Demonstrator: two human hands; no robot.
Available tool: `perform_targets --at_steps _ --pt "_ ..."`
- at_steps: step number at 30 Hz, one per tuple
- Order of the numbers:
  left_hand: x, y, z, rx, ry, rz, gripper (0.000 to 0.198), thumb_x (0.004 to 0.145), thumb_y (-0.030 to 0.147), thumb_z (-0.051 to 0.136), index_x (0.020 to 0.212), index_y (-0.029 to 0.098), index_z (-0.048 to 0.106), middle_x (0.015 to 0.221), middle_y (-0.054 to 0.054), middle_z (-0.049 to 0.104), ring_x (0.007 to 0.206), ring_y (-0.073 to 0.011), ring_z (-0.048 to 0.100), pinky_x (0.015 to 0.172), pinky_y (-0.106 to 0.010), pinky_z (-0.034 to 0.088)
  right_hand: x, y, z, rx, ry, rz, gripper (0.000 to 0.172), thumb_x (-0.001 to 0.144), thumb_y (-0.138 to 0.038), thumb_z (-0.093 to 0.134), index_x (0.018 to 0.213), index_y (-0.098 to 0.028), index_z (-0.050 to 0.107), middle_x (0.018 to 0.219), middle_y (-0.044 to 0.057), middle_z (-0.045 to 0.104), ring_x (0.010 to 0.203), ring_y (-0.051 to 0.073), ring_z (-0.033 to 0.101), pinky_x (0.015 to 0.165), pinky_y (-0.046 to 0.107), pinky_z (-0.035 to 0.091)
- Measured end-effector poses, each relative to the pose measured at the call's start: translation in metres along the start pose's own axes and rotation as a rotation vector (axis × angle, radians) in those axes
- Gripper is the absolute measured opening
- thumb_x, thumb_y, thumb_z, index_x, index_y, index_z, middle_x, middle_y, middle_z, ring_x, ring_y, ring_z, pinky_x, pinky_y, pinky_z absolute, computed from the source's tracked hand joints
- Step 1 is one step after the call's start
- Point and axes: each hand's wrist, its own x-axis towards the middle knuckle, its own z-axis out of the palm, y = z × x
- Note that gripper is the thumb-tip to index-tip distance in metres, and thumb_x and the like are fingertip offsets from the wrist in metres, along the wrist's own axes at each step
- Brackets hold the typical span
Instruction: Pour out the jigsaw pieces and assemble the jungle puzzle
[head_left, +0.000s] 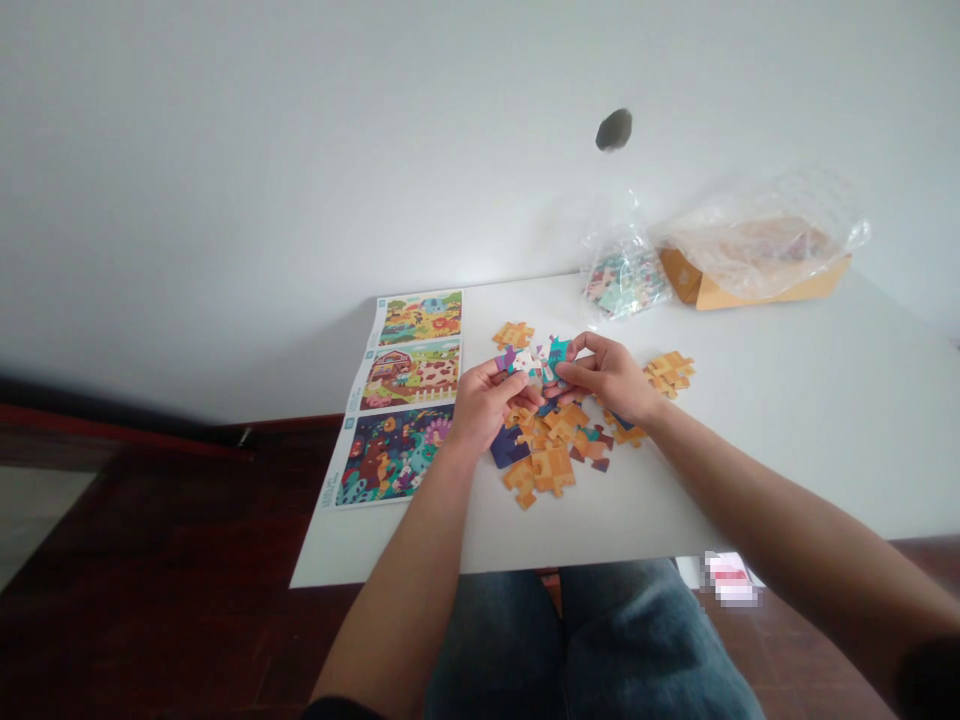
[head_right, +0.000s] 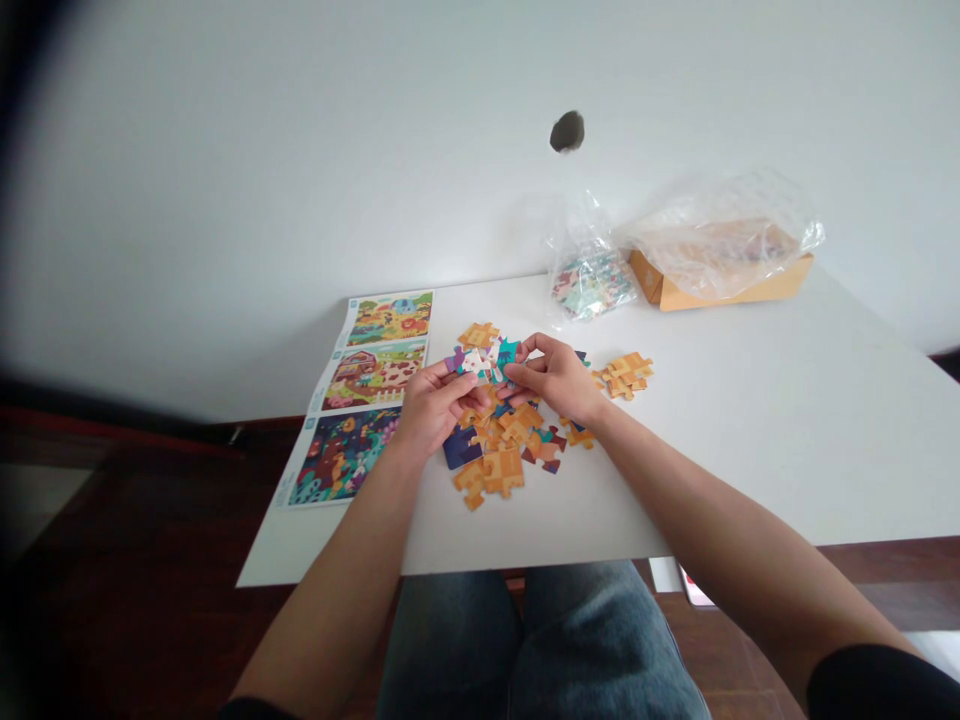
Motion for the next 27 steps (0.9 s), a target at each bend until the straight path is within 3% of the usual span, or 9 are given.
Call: perform_targets --at_steps 17,27 --pt "-0.0001 -0.0035 -0.0062 0.086 -0.016 -0.063 0.029 0.071 0.034 0.079 0.084 0.013 0.066 0.061 -0.004 0.071 0.056 -0.0180 0.070 0.054 -0.025 0.055 -0.0014 -0.0004 -0.0010 -0.065 -0.039 -0.041 0.044 0.075 -0.044 0.081 0.090 -0.024 0.045 0.070 -0.001 0.075 0.074 0.024 0.077 0.069 0.035 0.063" --pt "0.0007 -0.0027 -0.0015 -0.016 0.016 -0.118 0.027 0.066 0.029 0.082 0.081 0.012 0.067 0.057 -0.003 0.068 0.049 -0.0127 0.064 0.051 -0.021 0.052 -0.0022 -0.0061 0.0051 0.020 0.001 -0.010 0.047 0.070 -0.044 0.084 0.094 -0.024 0.048 0.069 -0.002 0.074 0.070 0.023 0.076 0.068 0.035 0.063"
